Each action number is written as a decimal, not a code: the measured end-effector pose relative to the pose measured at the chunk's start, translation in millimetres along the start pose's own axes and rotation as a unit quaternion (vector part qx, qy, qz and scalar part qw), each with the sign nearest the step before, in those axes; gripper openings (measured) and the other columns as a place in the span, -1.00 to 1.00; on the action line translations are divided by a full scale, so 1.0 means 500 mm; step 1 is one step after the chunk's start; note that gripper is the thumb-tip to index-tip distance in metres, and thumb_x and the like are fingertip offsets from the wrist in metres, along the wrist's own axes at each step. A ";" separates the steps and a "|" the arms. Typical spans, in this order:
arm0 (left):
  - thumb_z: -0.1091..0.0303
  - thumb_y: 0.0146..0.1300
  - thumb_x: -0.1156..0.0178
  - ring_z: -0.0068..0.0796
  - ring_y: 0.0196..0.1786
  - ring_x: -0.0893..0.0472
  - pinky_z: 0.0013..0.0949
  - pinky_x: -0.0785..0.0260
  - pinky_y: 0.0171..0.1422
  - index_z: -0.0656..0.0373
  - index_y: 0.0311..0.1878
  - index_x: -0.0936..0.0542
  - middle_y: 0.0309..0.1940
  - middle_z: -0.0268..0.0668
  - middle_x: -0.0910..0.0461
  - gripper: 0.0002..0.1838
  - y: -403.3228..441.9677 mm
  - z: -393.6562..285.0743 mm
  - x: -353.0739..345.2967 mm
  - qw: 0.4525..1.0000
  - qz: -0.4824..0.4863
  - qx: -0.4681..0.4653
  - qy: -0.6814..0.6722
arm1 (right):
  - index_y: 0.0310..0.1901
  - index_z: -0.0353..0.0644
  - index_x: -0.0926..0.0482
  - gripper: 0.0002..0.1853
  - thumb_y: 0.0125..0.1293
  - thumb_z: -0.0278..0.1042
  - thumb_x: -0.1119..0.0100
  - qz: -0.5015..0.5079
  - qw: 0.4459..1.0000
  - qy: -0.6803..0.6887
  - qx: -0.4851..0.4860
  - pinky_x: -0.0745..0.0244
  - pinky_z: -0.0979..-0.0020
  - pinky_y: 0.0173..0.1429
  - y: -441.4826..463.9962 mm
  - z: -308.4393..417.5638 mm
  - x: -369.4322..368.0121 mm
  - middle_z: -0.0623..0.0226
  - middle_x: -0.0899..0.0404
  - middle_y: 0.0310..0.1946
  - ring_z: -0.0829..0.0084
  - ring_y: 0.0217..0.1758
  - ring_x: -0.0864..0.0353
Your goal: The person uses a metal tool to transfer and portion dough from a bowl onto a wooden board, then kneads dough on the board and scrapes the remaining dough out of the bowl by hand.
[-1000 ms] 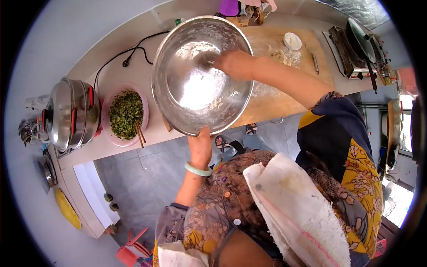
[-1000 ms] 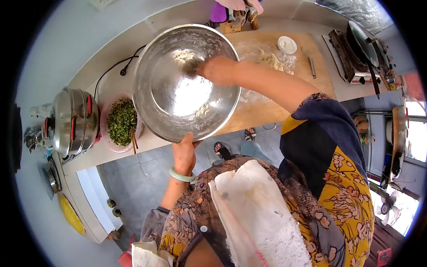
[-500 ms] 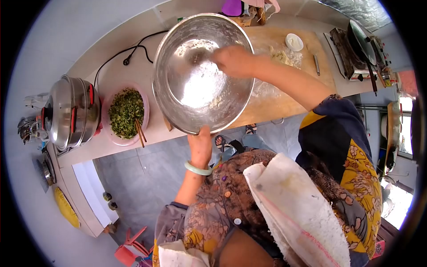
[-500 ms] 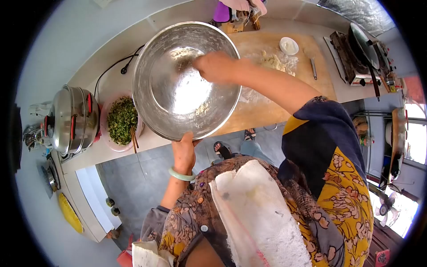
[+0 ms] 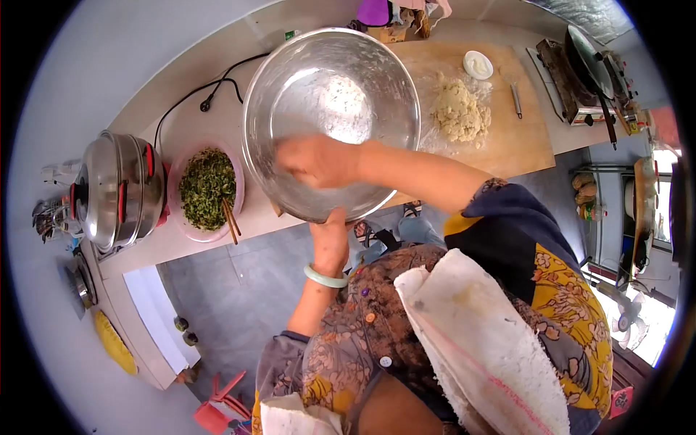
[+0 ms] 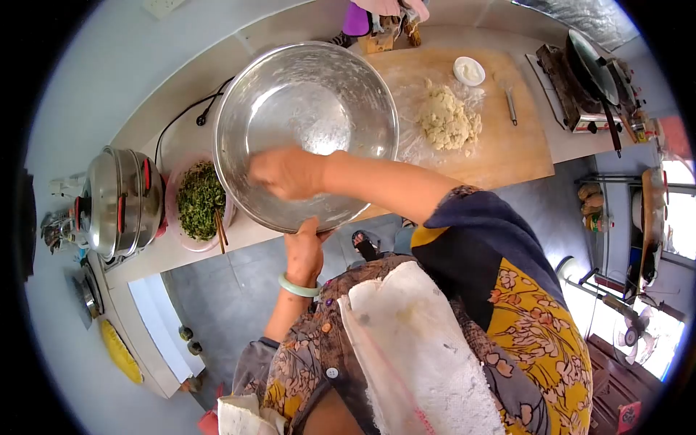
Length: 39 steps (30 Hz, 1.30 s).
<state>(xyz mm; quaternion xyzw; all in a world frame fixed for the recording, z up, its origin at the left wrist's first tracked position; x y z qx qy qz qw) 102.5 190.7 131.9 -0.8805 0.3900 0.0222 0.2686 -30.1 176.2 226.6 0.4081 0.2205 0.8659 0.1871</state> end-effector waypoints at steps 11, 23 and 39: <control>0.54 0.25 0.03 -0.25 -0.03 -0.60 -0.21 -0.61 -0.05 0.37 0.16 -0.38 0.01 -0.11 -0.52 -0.61 0.009 0.003 0.020 0.997 0.015 -0.032 0.074 | -0.06 -0.26 -0.52 -0.71 0.16 -0.47 -0.02 -0.185 0.948 -0.103 -0.236 -0.45 0.07 0.06 -0.030 -0.148 0.095 -0.04 -0.54 -0.15 -0.09 -0.05 -0.51; 0.50 0.26 0.02 -0.37 -0.07 -0.56 -0.30 -0.54 -0.08 0.29 0.11 -0.43 -0.03 -0.23 -0.51 -0.66 0.020 -0.026 0.018 0.988 0.024 -0.043 0.149 | -0.14 -0.16 -0.56 -0.76 0.11 -0.46 -0.15 -0.159 0.980 -0.101 -0.059 -0.47 0.12 0.01 -0.026 -0.068 0.113 0.11 -0.52 -0.23 0.06 -0.09 -0.51; 0.53 0.24 -0.02 -0.48 -0.32 -0.47 -0.37 -0.36 -0.20 0.37 -0.22 -0.52 -0.34 -0.30 -0.57 -0.86 0.057 -0.080 -0.114 0.946 0.038 -0.209 0.244 | -0.17 -0.19 -0.59 -0.78 0.11 -0.45 -0.15 -0.163 0.917 -0.260 -0.257 -0.37 0.14 0.18 -0.341 -0.127 0.209 0.14 -0.55 -0.06 0.07 0.05 -0.50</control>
Point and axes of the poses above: each hand's wrist, its own y-axis towards the middle knuckle, its own x-axis out of the back of the hand, z = x × y, the point moved 7 cm from there along y, towards the middle knuckle
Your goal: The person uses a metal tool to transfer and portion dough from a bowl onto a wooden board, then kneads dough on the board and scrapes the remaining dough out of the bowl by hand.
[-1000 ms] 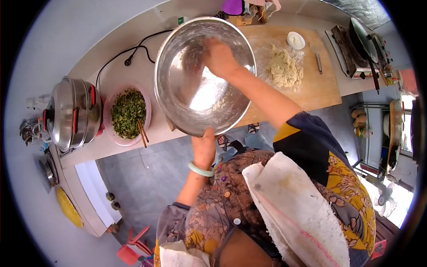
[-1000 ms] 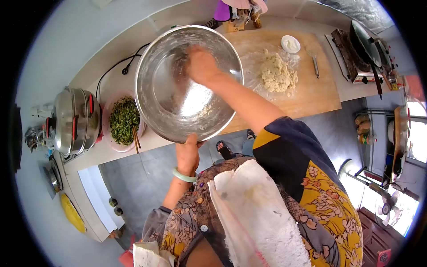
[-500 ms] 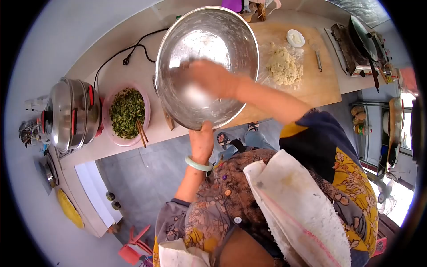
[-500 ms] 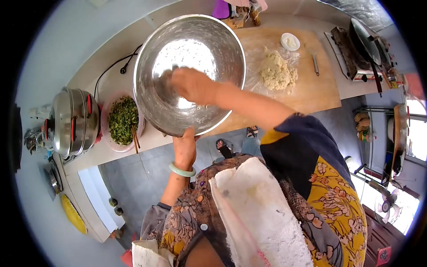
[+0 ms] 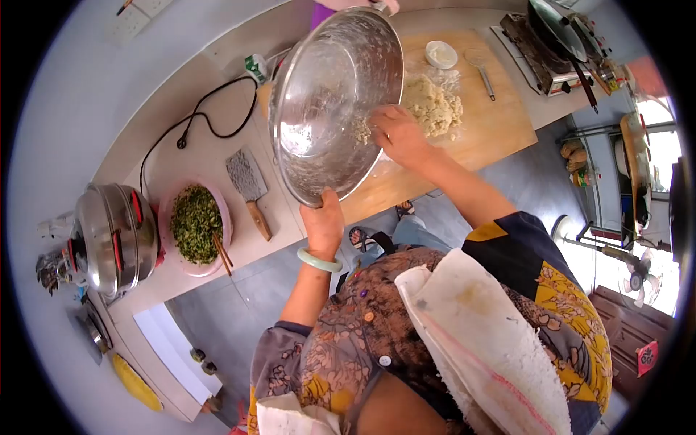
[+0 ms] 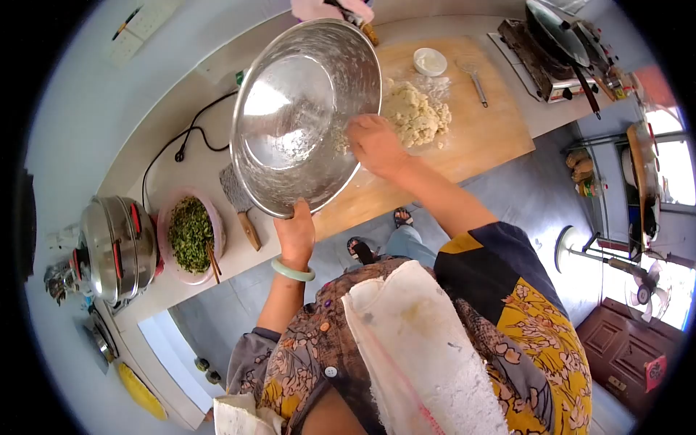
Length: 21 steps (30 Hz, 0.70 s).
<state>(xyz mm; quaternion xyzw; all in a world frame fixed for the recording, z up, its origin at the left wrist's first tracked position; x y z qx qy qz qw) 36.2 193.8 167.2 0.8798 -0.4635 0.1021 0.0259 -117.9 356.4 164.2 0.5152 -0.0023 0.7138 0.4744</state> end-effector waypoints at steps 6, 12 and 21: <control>0.57 0.24 0.00 -0.49 -0.39 -0.43 -0.38 -0.34 -0.26 0.31 -0.03 -0.48 -0.39 -0.17 -0.54 -0.76 0.019 -0.042 -0.091 0.994 0.027 -0.091 0.061 | -0.12 -0.25 -0.59 -0.75 0.16 -0.51 -0.06 -0.105 0.980 0.060 -0.157 -0.48 0.20 0.07 -0.111 -0.131 0.119 0.09 -0.58 -0.06 0.03 -0.01 -0.56; 0.54 0.28 -0.05 -0.40 -0.29 -0.51 -0.33 -0.39 -0.16 0.35 -0.07 -0.48 -0.34 -0.22 -0.56 -0.82 0.032 -0.091 -0.201 0.990 0.028 -0.130 0.039 | -0.09 -0.25 -0.57 -0.74 0.18 -0.53 -0.05 -0.076 0.955 0.115 -0.261 -0.51 0.26 0.02 -0.208 -0.236 0.164 0.06 -0.57 -0.11 0.08 -0.05 -0.59; 0.49 0.28 -0.05 -0.02 0.10 -0.59 -0.20 -0.45 0.14 0.27 0.46 -0.09 0.14 0.06 -0.52 -0.31 0.005 -0.161 -0.307 0.932 0.077 -0.284 0.211 | 0.04 -0.16 -0.53 -0.68 0.23 -0.41 -0.17 -0.021 0.877 0.339 -0.338 -0.51 0.16 0.03 -0.257 -0.385 0.069 0.17 -0.57 -0.04 0.18 -0.07 -0.61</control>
Point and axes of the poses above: each hand's wrist, its own y-axis towards the middle knuckle, its own x-axis out of the back of the hand, z = x × y, the point moved 7 cm from there along y, towards the middle knuckle
